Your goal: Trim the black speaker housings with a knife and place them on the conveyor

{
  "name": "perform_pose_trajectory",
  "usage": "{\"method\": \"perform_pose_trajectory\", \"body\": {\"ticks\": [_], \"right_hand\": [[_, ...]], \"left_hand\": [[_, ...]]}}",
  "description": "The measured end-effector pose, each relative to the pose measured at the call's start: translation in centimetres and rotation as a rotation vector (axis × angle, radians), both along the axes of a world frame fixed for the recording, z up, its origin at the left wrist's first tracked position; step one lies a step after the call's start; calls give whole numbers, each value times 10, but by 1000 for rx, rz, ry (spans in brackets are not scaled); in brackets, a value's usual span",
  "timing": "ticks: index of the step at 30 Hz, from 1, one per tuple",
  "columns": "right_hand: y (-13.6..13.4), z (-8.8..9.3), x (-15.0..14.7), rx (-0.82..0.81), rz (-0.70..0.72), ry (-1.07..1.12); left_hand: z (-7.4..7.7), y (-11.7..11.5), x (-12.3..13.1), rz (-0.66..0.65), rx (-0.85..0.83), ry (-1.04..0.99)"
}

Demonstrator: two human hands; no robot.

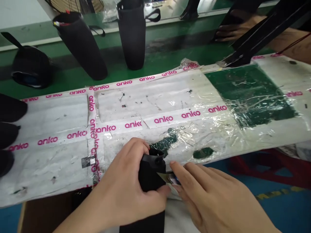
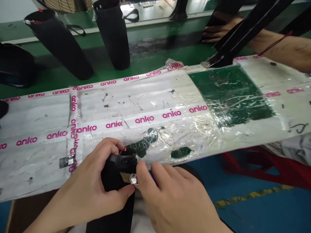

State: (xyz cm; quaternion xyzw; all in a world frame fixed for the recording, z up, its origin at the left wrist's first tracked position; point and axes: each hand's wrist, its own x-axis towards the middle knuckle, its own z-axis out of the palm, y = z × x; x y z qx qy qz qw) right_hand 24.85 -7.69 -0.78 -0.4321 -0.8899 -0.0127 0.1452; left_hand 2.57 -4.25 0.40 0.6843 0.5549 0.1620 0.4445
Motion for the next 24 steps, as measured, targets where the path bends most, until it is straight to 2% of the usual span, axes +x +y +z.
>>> {"method": "perform_pose_trajectory", "body": {"ticks": [4, 13, 24], "right_hand": [[8, 5, -5, -28, 7, -57], [4, 5, -1, -115, 2, -105], [4, 8, 2, -117, 28, -119]], "left_hand": [[-1, 3, -1, -33, 11, -13], [-4, 4, -3, -38, 0, -54], [-6, 5, -6, -44, -10, -77]]}}
